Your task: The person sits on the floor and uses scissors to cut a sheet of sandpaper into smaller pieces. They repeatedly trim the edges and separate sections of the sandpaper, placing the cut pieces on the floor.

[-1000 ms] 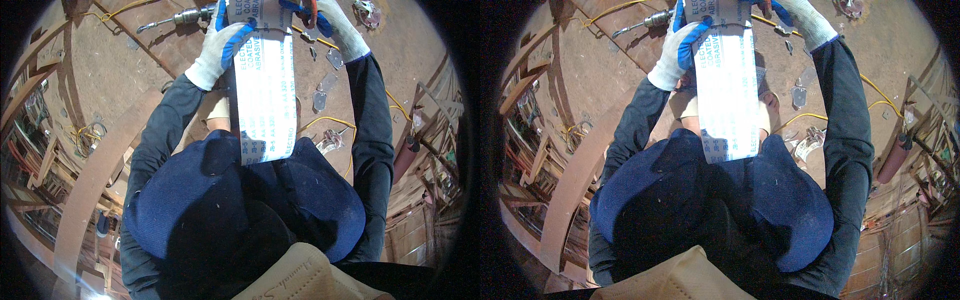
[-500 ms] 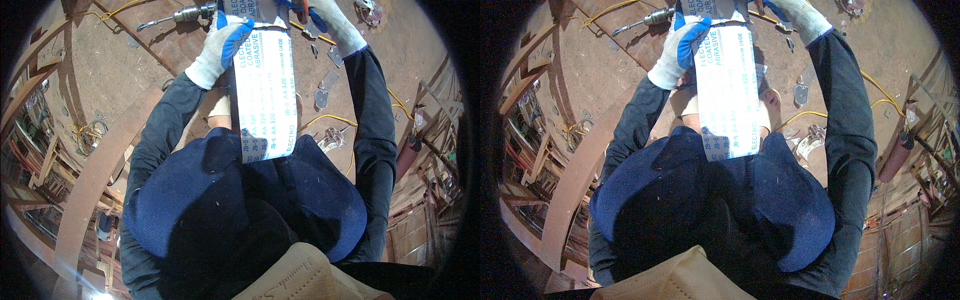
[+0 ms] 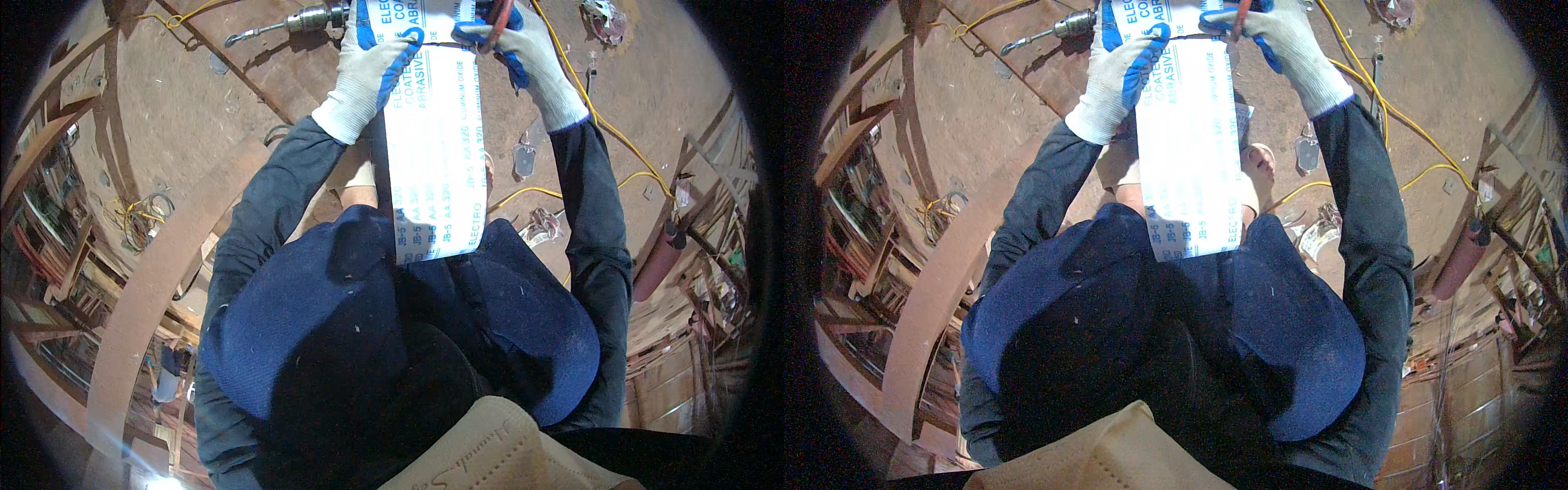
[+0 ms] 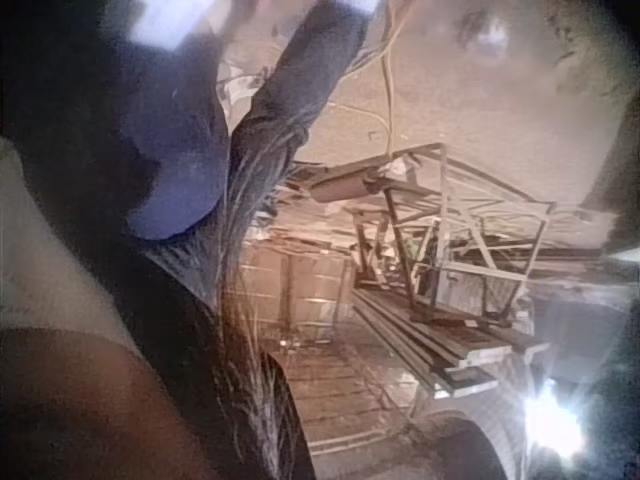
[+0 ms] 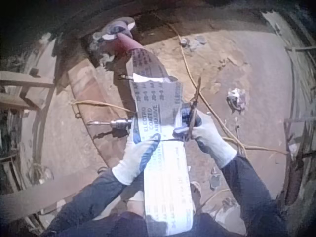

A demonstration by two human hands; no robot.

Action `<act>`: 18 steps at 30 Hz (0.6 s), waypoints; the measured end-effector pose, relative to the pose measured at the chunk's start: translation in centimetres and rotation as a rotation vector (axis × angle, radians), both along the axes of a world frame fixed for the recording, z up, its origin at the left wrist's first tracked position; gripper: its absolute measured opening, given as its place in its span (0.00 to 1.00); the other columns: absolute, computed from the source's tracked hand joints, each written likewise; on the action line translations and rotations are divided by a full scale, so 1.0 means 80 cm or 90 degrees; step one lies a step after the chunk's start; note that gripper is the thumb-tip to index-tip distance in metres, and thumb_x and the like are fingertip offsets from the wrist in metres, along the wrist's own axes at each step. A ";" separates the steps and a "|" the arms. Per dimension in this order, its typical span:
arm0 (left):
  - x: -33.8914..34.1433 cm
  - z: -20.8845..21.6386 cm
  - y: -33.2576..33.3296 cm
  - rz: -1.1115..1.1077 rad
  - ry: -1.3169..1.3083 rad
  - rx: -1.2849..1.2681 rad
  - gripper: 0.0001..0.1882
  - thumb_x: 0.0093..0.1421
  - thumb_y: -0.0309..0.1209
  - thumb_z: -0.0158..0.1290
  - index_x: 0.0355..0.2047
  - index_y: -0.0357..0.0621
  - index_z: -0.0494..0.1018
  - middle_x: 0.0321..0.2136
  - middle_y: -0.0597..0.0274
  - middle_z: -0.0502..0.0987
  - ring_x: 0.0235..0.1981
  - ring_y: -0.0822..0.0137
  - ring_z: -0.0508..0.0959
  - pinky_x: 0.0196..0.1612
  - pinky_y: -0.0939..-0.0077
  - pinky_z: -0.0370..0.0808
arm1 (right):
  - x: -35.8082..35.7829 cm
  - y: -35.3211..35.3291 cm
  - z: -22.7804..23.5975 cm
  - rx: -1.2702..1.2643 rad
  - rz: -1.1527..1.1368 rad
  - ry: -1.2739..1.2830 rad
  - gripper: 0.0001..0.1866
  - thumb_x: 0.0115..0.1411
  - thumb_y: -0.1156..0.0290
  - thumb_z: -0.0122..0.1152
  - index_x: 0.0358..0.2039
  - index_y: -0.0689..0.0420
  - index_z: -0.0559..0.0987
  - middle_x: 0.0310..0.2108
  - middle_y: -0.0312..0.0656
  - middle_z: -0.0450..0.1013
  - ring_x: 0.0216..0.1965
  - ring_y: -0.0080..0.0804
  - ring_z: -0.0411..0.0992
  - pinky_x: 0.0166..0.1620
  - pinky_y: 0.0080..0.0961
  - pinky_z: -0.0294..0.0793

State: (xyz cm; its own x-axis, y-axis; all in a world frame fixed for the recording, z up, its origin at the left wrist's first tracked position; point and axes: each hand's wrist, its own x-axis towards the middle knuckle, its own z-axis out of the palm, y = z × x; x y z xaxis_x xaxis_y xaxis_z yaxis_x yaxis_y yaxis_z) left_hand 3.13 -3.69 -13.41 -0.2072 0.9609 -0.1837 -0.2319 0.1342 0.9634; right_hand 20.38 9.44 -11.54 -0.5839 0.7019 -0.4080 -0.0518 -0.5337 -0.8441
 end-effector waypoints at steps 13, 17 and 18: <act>-0.070 0.003 0.068 -0.069 -0.688 -0.354 0.18 0.58 0.32 0.48 0.49 0.43 0.67 0.37 0.60 0.73 0.37 0.65 0.73 0.42 0.67 0.72 | 0.012 -0.002 0.025 0.200 0.274 -0.411 0.24 0.41 0.56 0.70 0.36 0.58 0.77 0.30 0.39 0.73 0.32 0.27 0.71 0.35 0.23 0.71; -0.057 0.062 0.128 -0.098 -0.696 -0.383 0.15 0.56 0.31 0.51 0.43 0.39 0.71 0.30 0.62 0.76 0.30 0.69 0.76 0.37 0.72 0.74 | 0.008 0.008 0.028 0.164 0.244 -0.391 0.24 0.42 0.56 0.69 0.36 0.58 0.76 0.29 0.38 0.72 0.31 0.26 0.70 0.33 0.22 0.70; -0.150 -0.067 0.106 -0.125 -0.626 -0.238 0.12 0.57 0.31 0.51 0.41 0.40 0.73 0.34 0.62 0.76 0.34 0.70 0.76 0.39 0.75 0.74 | -0.042 0.000 0.033 0.155 0.263 -0.312 0.24 0.42 0.56 0.69 0.36 0.58 0.76 0.29 0.38 0.72 0.31 0.26 0.70 0.33 0.22 0.70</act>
State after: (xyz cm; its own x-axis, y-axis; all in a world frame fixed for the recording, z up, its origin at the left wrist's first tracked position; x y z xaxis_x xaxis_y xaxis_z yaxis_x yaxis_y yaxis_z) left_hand -8.84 4.81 -18.80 0.3448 0.8092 -0.4757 -0.8263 0.5021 0.2551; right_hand 17.04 9.48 -8.92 -0.6114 0.5659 -0.5531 0.5346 -0.2199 -0.8160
